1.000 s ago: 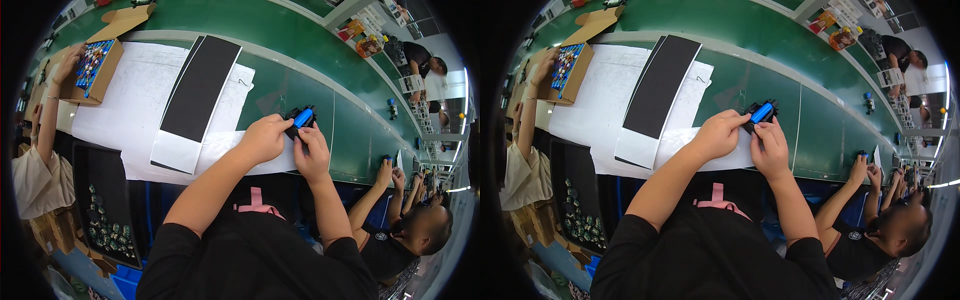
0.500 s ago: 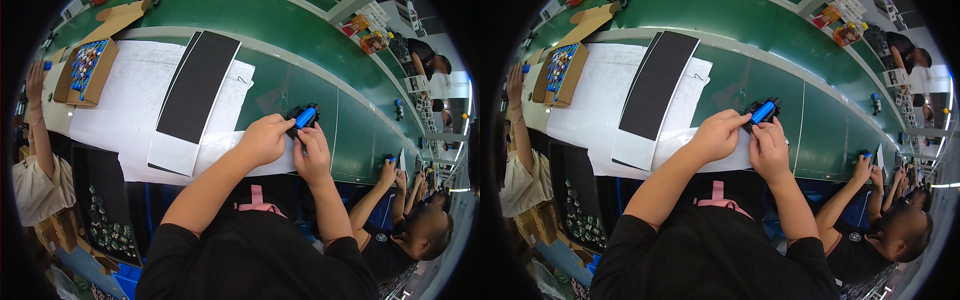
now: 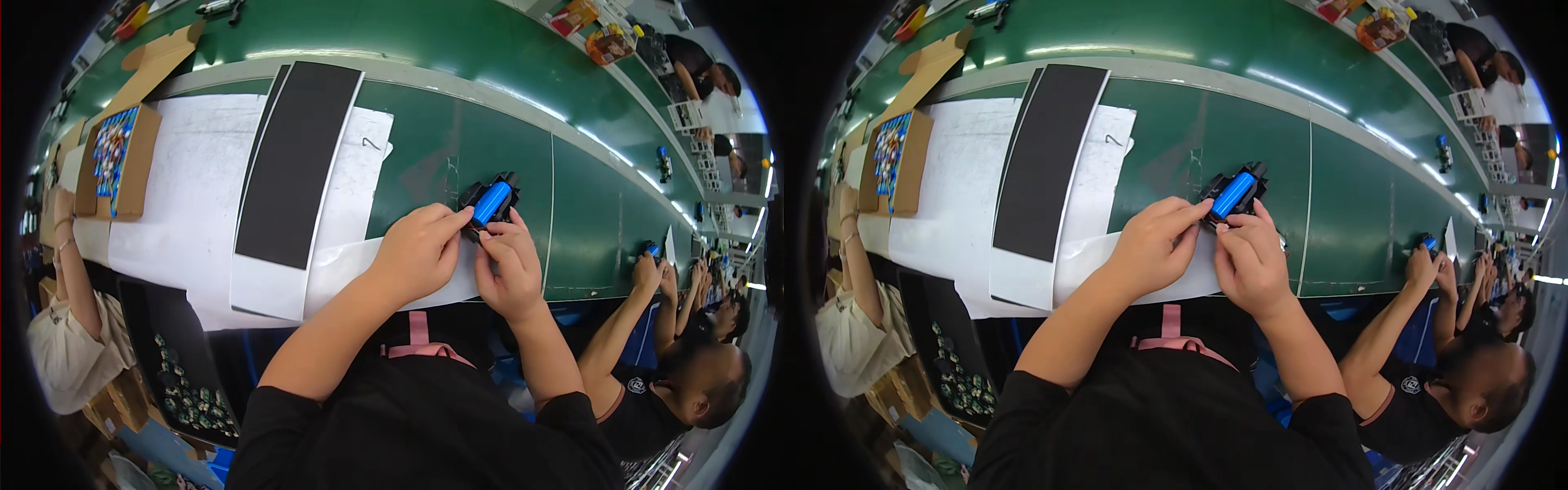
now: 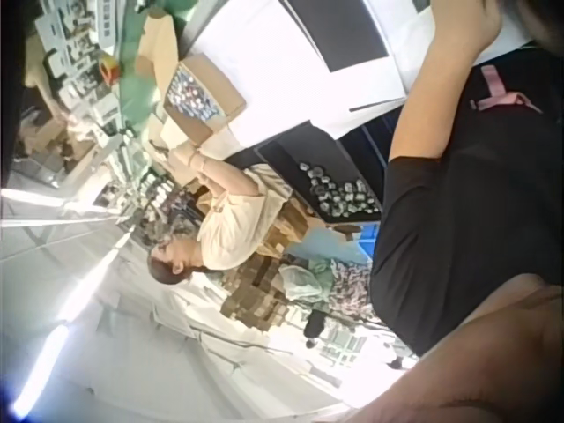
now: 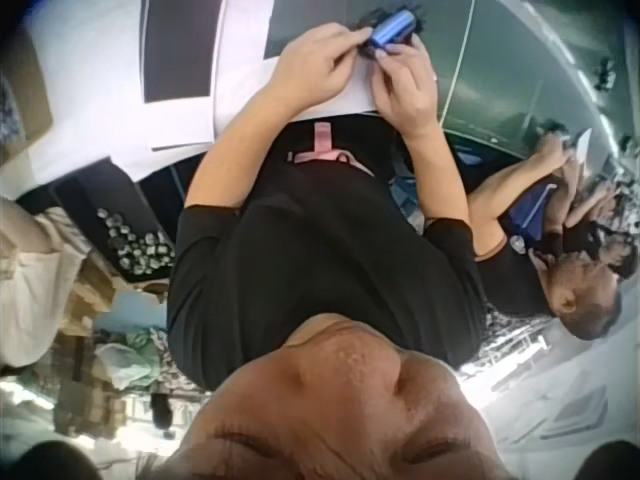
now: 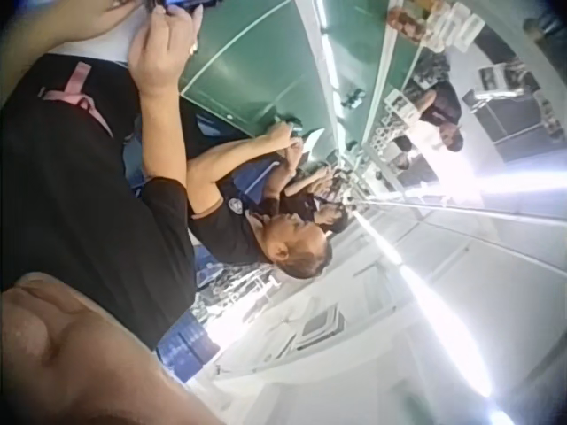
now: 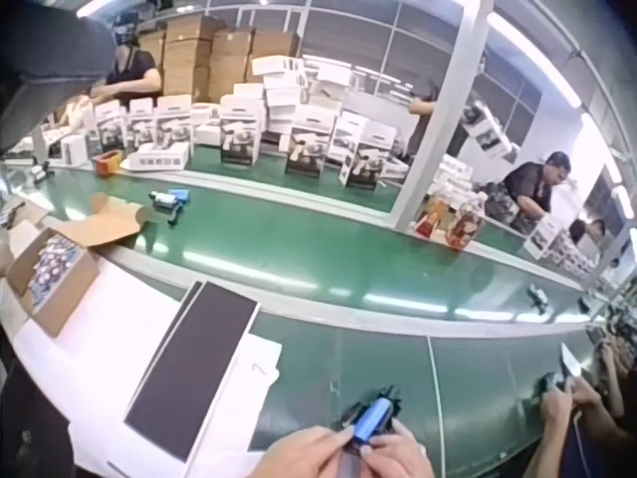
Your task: The person applies foam tape onto a motor, retrieves a plastic housing, and installs the motor, battery, and wiring into the housing by hand before placing the assembly onto the conveyor line.
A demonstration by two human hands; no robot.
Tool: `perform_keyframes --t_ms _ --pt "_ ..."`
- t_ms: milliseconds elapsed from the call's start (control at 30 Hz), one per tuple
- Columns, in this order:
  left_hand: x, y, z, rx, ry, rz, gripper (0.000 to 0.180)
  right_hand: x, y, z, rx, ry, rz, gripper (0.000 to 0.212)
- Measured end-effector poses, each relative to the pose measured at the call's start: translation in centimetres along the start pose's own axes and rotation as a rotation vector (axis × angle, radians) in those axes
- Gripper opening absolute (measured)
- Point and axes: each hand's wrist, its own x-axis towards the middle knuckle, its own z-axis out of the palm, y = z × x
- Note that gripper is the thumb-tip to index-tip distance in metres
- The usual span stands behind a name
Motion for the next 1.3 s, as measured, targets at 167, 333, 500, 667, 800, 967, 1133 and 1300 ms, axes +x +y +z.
perform_keyframes --t_ms 167,333,500,667,800,967,1133,1300 --pt "0.4 0.3 -0.2 0.002 -0.031 -0.030 0.041 0.3 -0.3 0.3 -0.042 -0.023 0.005 0.022" --pt "0.8 0.6 -0.2 0.023 -0.088 -0.063 0.042 0.4 -0.5 0.3 -0.013 -0.008 0.097 0.018" --pt "1.2 0.6 -0.3 0.053 -0.099 -0.065 0.043 0.6 -0.3 -0.5 0.021 -0.079 0.135 0.015" --pt "0.5 1.2 -0.1 -0.019 -0.083 -0.273 0.042 0.7 -0.3 -0.8 0.069 -0.109 0.166 0.018" --pt "0.2 0.9 -0.1 -0.030 -0.072 -0.247 0.043 0.7 -0.4 -0.5 0.093 -0.077 0.212 0.018" --pt "0.3 0.7 0.0 -0.039 -0.085 -0.236 0.044 0.8 -0.1 -0.6 0.089 -0.074 0.209 0.018" --pt "0.1 0.8 0.0 -0.023 -0.075 -0.246 0.043 1.5 -0.4 -1.1 0.129 -0.126 0.249 0.021" --pt "0.0 0.8 -0.2 -0.033 -0.068 -0.232 0.041 1.0 -0.2 -0.4 0.097 -0.064 0.182 0.019"
